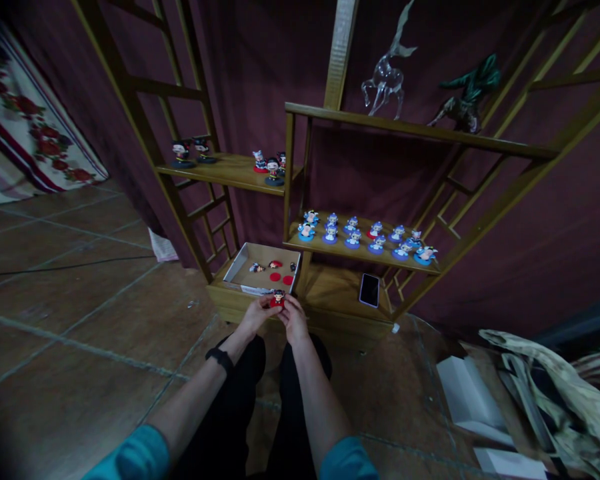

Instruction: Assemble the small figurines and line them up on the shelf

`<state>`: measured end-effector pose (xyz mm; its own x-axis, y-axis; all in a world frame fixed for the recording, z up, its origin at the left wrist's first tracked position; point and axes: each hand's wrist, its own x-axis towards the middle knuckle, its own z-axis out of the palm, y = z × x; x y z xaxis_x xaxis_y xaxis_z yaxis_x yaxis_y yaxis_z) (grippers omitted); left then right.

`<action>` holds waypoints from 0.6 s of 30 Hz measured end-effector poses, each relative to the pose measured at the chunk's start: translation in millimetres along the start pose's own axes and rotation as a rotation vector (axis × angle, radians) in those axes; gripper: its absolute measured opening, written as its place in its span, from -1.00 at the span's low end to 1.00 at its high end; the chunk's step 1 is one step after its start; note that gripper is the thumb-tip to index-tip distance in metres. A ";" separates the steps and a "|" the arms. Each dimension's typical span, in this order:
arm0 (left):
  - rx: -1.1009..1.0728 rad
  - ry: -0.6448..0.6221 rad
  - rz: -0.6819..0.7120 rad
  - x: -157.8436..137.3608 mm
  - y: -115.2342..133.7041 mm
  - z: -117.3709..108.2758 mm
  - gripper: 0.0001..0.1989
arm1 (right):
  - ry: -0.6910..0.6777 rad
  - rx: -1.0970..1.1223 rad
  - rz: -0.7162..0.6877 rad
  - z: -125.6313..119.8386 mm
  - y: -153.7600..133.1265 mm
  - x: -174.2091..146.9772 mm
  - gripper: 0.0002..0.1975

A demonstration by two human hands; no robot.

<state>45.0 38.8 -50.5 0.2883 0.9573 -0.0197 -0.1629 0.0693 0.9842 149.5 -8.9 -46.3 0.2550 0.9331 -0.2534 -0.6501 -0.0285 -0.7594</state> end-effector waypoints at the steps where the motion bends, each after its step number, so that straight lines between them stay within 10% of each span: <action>1: -0.002 -0.003 -0.001 -0.3 0.7 0.6 -0.56 | 0.014 -0.022 -0.044 1.3 -0.7 -0.9 -0.69; 18: -0.030 0.018 -0.045 -4.0 5.0 3.8 -0.54 | -0.029 -0.153 -0.202 7.3 -9.3 -7.2 -0.66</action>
<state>46.6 34.3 -44.8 0.2788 0.9580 -0.0672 -0.1786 0.1204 0.9765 148.5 -12.7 -33.1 0.3464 0.9354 -0.0715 -0.4714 0.1076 -0.8753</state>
